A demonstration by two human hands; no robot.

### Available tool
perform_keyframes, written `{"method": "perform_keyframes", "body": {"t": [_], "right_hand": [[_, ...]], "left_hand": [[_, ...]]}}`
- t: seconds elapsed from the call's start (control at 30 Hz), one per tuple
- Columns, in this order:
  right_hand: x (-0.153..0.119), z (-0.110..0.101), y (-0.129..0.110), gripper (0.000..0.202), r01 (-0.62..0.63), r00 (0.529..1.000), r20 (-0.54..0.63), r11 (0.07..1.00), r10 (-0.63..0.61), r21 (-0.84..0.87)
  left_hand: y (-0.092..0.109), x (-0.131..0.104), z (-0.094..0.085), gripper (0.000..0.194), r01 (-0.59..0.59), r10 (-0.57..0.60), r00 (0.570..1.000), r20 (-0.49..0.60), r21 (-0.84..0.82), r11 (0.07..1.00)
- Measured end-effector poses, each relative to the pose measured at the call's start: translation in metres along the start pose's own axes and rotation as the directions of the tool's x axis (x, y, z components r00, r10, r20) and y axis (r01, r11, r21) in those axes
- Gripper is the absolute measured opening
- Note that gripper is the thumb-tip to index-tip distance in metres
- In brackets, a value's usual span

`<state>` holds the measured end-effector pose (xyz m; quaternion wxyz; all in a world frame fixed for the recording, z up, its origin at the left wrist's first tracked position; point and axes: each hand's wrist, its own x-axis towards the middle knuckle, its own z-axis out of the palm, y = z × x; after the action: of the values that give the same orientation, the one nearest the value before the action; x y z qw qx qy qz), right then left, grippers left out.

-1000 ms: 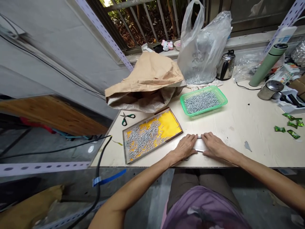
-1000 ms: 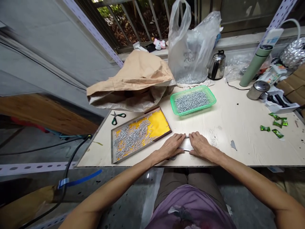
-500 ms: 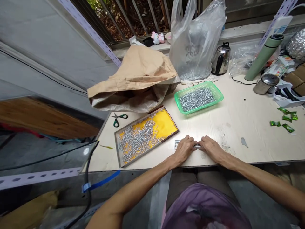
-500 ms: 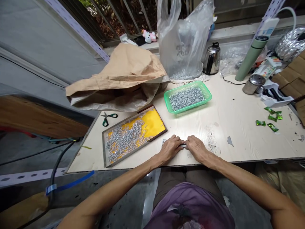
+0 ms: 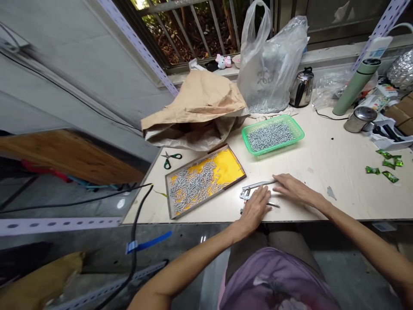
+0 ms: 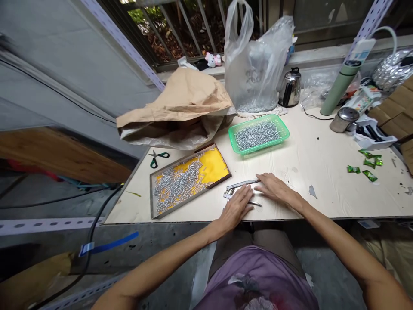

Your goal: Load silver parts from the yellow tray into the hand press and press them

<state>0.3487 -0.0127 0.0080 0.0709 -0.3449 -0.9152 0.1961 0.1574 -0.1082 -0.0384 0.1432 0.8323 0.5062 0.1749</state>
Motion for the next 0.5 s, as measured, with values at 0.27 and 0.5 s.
{"method": "perform_keyframes", "body": {"t": [0.27,0.5], "right_hand": [[0.053,-0.004,-0.010,0.018,-0.063,0.996,0.041,0.965,0.076,-0.255],[0.070,0.015,-0.056,0.012,0.236,0.968,0.152,0.934,-0.200,-0.267]], "left_hand": [[0.028,-0.008,0.010,0.047,-0.026,0.032,0.998,0.052,-0.124,0.992],[0.027,-0.010,0.015,0.047,0.041,-0.022,0.996,0.089,-0.213,0.976]]}}
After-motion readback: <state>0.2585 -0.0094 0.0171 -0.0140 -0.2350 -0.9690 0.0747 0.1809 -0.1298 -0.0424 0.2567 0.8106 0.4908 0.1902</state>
